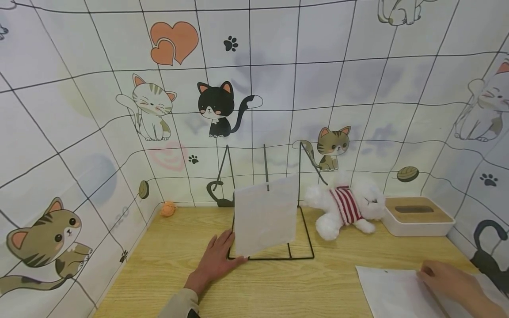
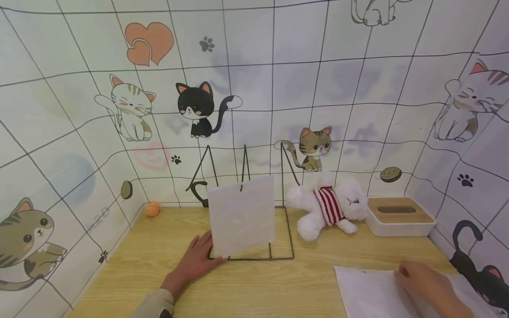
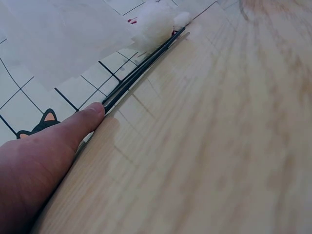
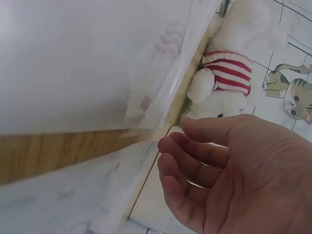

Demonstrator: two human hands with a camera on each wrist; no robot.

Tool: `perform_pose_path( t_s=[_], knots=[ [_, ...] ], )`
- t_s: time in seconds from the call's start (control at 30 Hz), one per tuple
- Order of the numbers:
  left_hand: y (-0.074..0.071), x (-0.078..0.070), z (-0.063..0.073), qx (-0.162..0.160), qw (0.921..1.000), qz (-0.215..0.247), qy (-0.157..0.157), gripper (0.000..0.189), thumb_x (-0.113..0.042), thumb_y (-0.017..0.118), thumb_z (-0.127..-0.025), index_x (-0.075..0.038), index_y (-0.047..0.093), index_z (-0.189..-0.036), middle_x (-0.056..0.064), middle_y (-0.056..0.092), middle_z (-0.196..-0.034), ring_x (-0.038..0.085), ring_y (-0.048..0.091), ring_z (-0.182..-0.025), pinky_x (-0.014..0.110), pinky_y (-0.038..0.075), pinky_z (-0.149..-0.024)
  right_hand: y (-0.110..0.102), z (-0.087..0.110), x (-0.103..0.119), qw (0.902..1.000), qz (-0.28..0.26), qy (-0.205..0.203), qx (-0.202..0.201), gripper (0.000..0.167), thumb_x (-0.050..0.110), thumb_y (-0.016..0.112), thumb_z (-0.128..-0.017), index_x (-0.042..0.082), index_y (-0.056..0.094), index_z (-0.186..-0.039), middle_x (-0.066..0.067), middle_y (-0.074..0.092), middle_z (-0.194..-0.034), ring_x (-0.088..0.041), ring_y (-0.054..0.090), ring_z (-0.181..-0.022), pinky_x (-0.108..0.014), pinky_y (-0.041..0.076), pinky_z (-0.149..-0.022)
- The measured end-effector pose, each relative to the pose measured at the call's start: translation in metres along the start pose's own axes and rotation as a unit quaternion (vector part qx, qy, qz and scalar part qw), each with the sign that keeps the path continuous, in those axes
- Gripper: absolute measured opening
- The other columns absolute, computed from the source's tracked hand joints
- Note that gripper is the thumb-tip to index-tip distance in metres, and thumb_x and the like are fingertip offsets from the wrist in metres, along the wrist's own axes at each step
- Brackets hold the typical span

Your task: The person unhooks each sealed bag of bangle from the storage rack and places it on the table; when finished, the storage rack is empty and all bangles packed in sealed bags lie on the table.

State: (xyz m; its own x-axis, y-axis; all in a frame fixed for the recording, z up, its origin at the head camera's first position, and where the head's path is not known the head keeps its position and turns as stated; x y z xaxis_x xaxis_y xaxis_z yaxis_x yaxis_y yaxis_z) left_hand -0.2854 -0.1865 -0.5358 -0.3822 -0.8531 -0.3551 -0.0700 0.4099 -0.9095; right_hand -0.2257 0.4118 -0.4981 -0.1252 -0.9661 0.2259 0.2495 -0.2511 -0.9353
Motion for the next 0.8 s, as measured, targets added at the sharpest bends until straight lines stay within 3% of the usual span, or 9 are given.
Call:
perform_pose_path(
  t_s=[0.27,0.5,0.67,0.8],
  knots=[
    [0.001,0.001,0.000,0.000,1.0000,0.000,-0.004,0.096,-0.073,0.052,-0.089,-0.007,0.033,-0.156,0.010,0.030,-0.163,0.030,0.027,-0.152,0.055,0.015,-0.125,-0.014,0.003,0.039,0.9960,-0.007,-0.063,-0.064,0.021,0.025,0.060,-0.098,0.006,0.066,-0.092,0.002,0.056,-0.074,-0.015,0.048,-0.067,-0.031,0.041,-0.057],
    [0.000,0.000,0.000,-0.002,1.0000,-0.002,-0.001,0.096,-0.073,0.052,-0.089,-0.007,0.033,-0.156,0.011,0.031,-0.163,0.030,0.028,-0.151,0.056,0.016,-0.125,-0.026,0.006,0.073,0.9852,-0.024,-0.111,-0.128,0.027,0.034,0.055,-0.103,0.009,0.066,-0.098,0.004,0.057,-0.075,-0.012,0.046,-0.065,-0.027,0.038,-0.053],
    [-0.002,-0.002,0.000,0.000,1.0000,0.002,0.003,0.095,-0.071,0.053,-0.090,-0.006,0.033,-0.156,0.012,0.031,-0.163,0.031,0.028,-0.151,0.056,0.016,-0.124,-0.033,0.007,0.093,0.9665,-0.071,-0.165,-0.183,0.027,0.034,0.056,-0.103,0.010,0.068,-0.102,0.003,0.067,-0.085,-0.002,0.052,-0.070,-0.024,0.043,-0.054],
    [-0.003,-0.003,0.001,-0.005,0.9999,-0.004,0.009,0.093,-0.069,0.054,-0.090,-0.005,0.035,-0.155,0.013,0.033,-0.162,0.032,0.031,-0.150,0.057,0.018,-0.123,-0.037,0.006,0.112,0.9365,-0.138,-0.223,-0.233,0.015,0.021,0.060,-0.101,0.010,0.069,-0.102,0.002,0.070,-0.089,0.006,0.055,-0.075,-0.022,0.051,-0.059]
  ],
)
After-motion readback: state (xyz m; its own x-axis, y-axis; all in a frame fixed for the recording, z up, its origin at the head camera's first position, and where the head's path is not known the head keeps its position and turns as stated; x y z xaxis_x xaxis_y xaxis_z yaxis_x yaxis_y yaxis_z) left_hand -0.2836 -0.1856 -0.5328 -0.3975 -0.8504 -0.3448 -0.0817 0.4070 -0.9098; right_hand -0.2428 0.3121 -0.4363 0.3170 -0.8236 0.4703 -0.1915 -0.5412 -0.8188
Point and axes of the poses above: each hand's wrist, its own z-axis away from the middle knuckle, its own y-axis out of the palm, x = y × z, the point moved 4 cm from there along -z, towards the middle knuckle
